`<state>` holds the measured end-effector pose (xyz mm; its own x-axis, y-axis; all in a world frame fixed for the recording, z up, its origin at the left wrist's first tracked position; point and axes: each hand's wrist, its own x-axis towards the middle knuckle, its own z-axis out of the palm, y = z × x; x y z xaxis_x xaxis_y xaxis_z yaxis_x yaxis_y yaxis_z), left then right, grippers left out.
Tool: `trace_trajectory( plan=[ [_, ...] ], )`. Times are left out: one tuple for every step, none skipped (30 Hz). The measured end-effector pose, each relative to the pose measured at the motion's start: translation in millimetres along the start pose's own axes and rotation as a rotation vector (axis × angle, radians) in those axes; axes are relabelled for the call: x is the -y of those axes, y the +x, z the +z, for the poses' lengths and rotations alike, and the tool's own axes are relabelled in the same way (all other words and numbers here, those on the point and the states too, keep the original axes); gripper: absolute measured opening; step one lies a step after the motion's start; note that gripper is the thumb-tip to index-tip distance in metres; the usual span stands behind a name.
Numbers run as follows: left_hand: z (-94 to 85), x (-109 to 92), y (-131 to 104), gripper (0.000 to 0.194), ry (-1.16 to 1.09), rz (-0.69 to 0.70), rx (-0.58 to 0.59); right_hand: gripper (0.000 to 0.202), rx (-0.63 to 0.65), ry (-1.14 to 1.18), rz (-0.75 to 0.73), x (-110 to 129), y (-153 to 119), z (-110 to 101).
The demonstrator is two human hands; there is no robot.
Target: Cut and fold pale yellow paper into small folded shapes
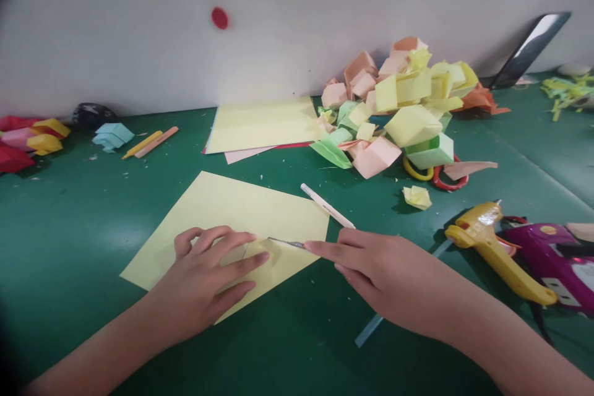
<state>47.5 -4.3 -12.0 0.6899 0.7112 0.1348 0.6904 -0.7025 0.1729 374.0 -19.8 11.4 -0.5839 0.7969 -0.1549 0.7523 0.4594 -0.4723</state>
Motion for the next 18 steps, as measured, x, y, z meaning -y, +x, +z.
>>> trace_trajectory(
  plan=[
    [0.0,0.1,-0.1,0.029,-0.002,0.0,-0.003,0.051,0.0,0.0,0.003,-0.3,-0.4,-0.1],
    [0.0,0.4,-0.3,0.03,0.0,0.0,0.001,0.051,0.0,-0.001,0.005,-0.6,-0.7,-0.2],
    [0.1,0.9,-0.8,0.03,0.004,0.002,0.008,0.051,0.001,-0.002,0.008,-0.8,-1.1,-0.1],
    [0.3,1.6,-1.3,0.031,0.008,0.008,0.017,0.05,0.0,-0.005,0.01,-1.0,-1.5,0.1],
    [0.5,2.4,-2.0,0.032,0.01,0.013,0.026,0.05,0.0,-0.008,0.012,-1.3,-2.0,0.3],
    [0.9,3.3,-2.7,0.034,0.011,0.017,0.032,0.05,0.001,-0.011,0.014,-1.6,-2.6,0.6],
    [1.3,4.1,-3.3,0.036,0.012,0.021,0.034,0.049,0.002,-0.014,0.018,-2.1,-3.2,0.8],
    [1.7,4.8,-3.9,0.038,0.014,0.025,0.036,0.049,0.003,-0.016,0.019,-2.5,-3.9,0.9],
    [2.1,5.4,-4.3,0.04,0.018,0.029,0.036,0.049,0.002,-0.018,0.02,-3.0,-4.4,0.8],
    [2.5,5.9,-4.6,0.041,0.024,0.03,0.041,0.049,0.001,-0.019,0.018,-3.4,-4.9,0.6],
    [2.8,6.1,-4.7,0.041,0.027,0.032,0.043,0.05,0.0,-0.021,0.016,-3.7,-5.3,0.2],
    [3.1,6.1,-4.7,0.041,0.026,0.033,0.044,0.05,-0.003,-0.022,0.016,-3.9,-5.7,-0.1],
    [3.2,6.1,-4.7,0.041,0.023,0.033,0.043,0.05,-0.004,-0.023,0.016,-4.1,-6.1,-0.5],
    [3.3,5.9,-4.5,0.041,0.02,0.032,0.04,0.051,-0.003,-0.025,0.019,-4.3,-6.5,-0.7],
    [3.3,5.7,-4.4,0.041,0.021,0.032,0.038,0.051,-0.002,-0.025,0.024,-4.6,-7.0,-0.7],
    [3.4,5.4,-4.4,0.041,0.025,0.034,0.038,0.051,0.0,-0.026,0.028,-4.9,-7.7,-0.6],
    [3.6,5.2,-4.4,0.042,0.033,0.037,0.04,0.051,-0.001,-0.027,0.032,-5.3,-8.4,-0.4],
    [3.8,5.0,-4.5,0.042,0.041,0.039,0.041,0.051,-0.002,-0.029,0.033,-5.7,-9.3,0.0]
  ],
)
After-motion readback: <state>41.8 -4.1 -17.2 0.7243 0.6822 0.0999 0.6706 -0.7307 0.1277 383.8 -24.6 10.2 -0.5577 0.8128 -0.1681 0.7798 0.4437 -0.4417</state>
